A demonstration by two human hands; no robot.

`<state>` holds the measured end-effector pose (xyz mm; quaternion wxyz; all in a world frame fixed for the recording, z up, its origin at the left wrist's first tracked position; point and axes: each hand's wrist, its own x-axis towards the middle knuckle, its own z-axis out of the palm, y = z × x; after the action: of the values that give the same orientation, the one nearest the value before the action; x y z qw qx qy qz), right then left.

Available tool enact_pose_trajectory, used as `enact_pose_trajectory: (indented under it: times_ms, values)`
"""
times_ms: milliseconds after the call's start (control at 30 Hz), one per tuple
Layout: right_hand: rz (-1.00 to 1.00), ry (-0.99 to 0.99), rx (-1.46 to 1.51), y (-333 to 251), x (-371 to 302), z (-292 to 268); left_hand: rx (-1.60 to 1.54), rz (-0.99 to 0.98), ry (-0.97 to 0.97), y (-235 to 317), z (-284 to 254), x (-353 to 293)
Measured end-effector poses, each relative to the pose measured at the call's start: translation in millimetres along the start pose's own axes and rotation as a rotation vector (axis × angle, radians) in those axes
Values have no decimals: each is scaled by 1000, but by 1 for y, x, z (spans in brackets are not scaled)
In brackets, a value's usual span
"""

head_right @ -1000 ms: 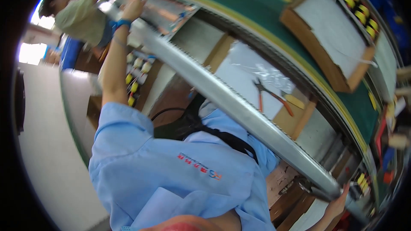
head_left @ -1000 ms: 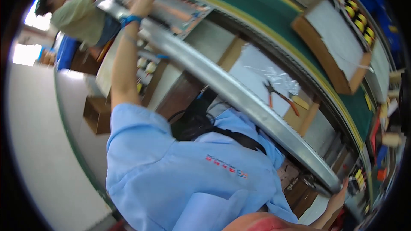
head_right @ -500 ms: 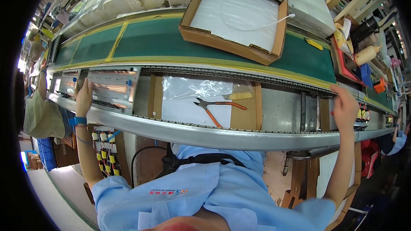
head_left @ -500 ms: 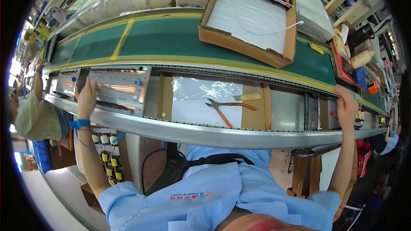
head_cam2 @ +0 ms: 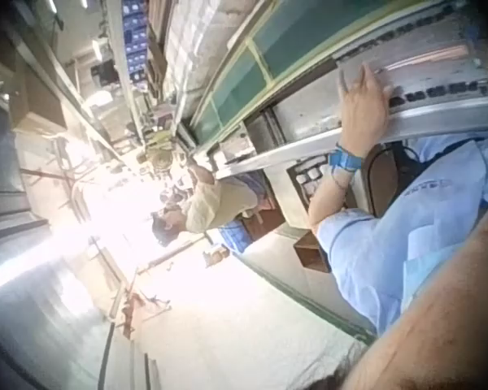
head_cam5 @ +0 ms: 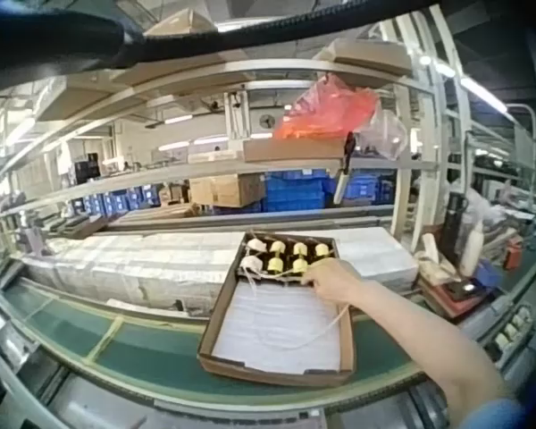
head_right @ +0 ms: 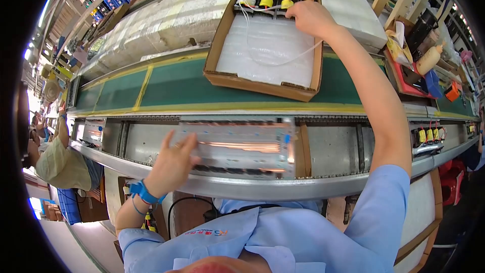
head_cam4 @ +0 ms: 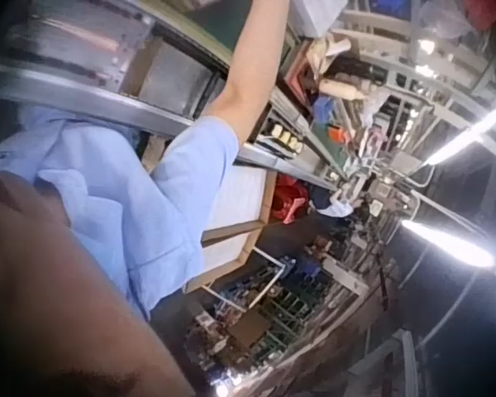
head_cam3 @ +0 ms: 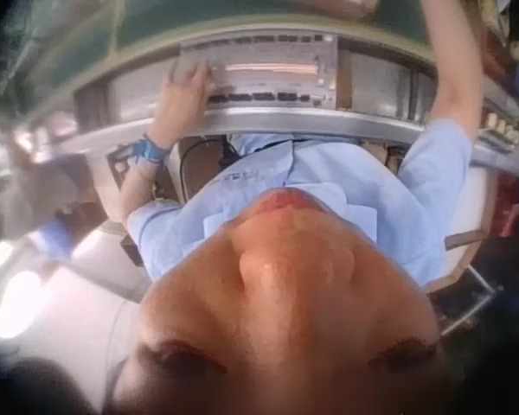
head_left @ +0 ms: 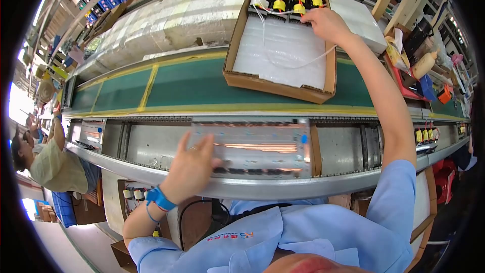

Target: Manually assemble electronic components by placing transformers into a fixture on an assembly line.

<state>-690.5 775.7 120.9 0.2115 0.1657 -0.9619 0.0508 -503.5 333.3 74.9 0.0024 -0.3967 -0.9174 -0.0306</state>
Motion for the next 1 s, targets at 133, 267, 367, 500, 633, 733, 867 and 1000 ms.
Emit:
enact_pose_trajectory:
  times_ms: [133, 267, 367, 500, 633, 733, 867, 1000]
  values:
    - [148, 53, 49, 7, 30, 0, -39, 218, 67, 34, 0, 29]
    - [214, 80, 62, 14, 38, 19, -114, 320, 149, 45, -29, 84]
    - [265, -27, 43, 13, 50, 18, 45, 436, 533, 26, -42, 166]
    - [224, -149, -21, 18, 58, 21, 284, 345, 593, -9, -41, 281]
    - [225, -190, 15, 8, 56, 19, 376, 291, 551, -33, -28, 337]
    - [222, -127, 36, 18, 51, 27, 399, 285, 611, -37, -26, 359]
    - [223, -112, 107, 21, 47, 29, 386, 157, 518, -40, -29, 378]
    - [187, -73, 131, 21, 47, 34, 350, 87, 507, -43, -22, 395]
